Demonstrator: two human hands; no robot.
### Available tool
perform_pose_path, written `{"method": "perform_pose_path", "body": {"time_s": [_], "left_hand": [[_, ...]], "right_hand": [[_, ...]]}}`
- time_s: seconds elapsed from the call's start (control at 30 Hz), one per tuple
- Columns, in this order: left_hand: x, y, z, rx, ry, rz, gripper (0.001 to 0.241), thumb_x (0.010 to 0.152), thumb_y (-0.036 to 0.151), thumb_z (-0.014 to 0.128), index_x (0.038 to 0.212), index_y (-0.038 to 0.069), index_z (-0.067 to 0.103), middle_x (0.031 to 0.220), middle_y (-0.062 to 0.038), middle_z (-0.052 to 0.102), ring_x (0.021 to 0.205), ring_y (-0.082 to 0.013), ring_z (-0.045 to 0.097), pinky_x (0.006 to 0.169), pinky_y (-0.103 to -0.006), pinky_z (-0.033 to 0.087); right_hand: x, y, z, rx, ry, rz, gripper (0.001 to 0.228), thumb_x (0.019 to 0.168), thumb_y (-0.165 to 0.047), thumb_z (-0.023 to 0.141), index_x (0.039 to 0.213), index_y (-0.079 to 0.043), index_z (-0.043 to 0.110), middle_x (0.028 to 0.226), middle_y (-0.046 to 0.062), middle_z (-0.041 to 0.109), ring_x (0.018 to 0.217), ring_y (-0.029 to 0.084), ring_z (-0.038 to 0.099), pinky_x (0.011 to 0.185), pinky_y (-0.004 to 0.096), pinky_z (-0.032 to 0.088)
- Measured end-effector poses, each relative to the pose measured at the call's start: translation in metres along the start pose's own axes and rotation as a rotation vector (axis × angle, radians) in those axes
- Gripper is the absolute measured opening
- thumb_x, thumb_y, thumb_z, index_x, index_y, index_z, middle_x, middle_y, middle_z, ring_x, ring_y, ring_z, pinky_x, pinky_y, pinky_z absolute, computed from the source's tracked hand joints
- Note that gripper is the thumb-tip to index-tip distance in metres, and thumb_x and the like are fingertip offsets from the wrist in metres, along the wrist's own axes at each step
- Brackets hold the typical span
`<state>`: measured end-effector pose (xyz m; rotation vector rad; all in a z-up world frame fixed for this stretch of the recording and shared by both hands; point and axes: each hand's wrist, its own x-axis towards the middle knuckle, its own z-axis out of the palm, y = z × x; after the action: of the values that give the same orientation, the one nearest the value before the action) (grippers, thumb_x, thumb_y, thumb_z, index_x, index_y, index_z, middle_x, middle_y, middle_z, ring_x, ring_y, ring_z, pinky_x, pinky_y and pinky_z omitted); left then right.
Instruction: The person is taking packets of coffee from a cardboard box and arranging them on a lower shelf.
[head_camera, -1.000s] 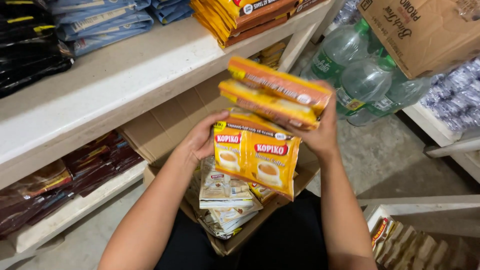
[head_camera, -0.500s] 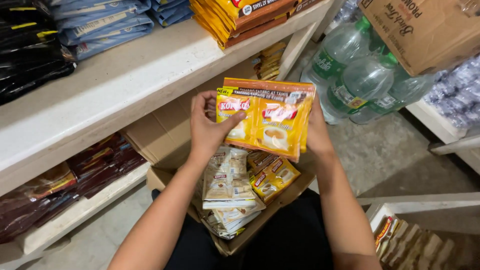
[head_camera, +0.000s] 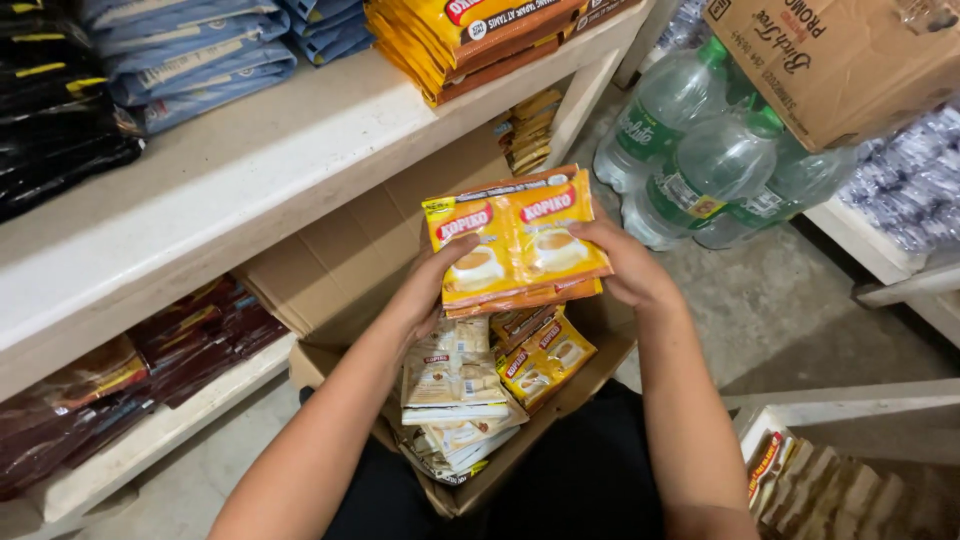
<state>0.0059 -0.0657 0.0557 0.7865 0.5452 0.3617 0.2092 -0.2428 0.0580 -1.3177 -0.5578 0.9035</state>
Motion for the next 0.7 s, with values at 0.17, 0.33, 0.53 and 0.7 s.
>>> {"method": "perform_pose_path", "body": {"time_s": [0.17, 0.33, 0.53, 0.7], "left_hand": [[0.018, -0.023, -0.014, -0.019, -0.066, 0.021, 0.122, 0.082, 0.039, 0.082, 0.161, 0.006, -0.005, 0.142, -0.030, 0.043, 0.125, -0.0432, 0.057, 0.098, -0.0603, 0.050], [0.006, -0.025, -0.005, -0.116, 0.069, 0.184, 0.084, 0.075, 0.006, 0.087, 0.139, 0.001, 0.032, 0.117, -0.026, 0.060, 0.102, -0.0392, 0.068, 0.086, -0.0572, 0.059], [-0.038, 0.006, 0.036, 0.172, -0.033, 0.716, 0.098, 0.072, 0.001, 0.085, 0.150, 0.000, 0.025, 0.132, -0.033, 0.047, 0.122, -0.0499, 0.055, 0.100, -0.0638, 0.055], [-0.018, -0.002, 0.005, 0.209, -0.122, 0.814, 0.108, 0.065, 0.000, 0.091, 0.151, 0.005, 0.026, 0.129, -0.021, 0.049, 0.119, -0.0387, 0.057, 0.099, -0.0575, 0.056]], "right_hand": [[0.005, 0.012, -0.021, 0.103, -0.030, 0.014, 0.073, 0.082, -0.005, 0.062, 0.152, -0.014, 0.042, 0.109, 0.018, 0.065, 0.073, 0.027, 0.069, 0.066, 0.044, 0.059], [-0.005, 0.006, 0.003, -0.127, 0.057, -0.086, 0.090, 0.085, -0.014, 0.068, 0.162, -0.018, 0.024, 0.133, 0.017, 0.055, 0.102, 0.026, 0.063, 0.082, 0.040, 0.056], [-0.003, -0.004, 0.000, 0.077, 0.099, -0.197, 0.091, 0.094, -0.028, 0.072, 0.164, -0.023, 0.014, 0.152, 0.019, 0.047, 0.122, 0.029, 0.062, 0.098, 0.049, 0.056], [-0.001, 0.016, -0.011, 0.089, -0.094, -0.175, 0.087, 0.063, -0.017, 0.089, 0.143, -0.014, 0.053, 0.127, 0.010, 0.069, 0.106, 0.024, 0.070, 0.090, 0.049, 0.060]]}}
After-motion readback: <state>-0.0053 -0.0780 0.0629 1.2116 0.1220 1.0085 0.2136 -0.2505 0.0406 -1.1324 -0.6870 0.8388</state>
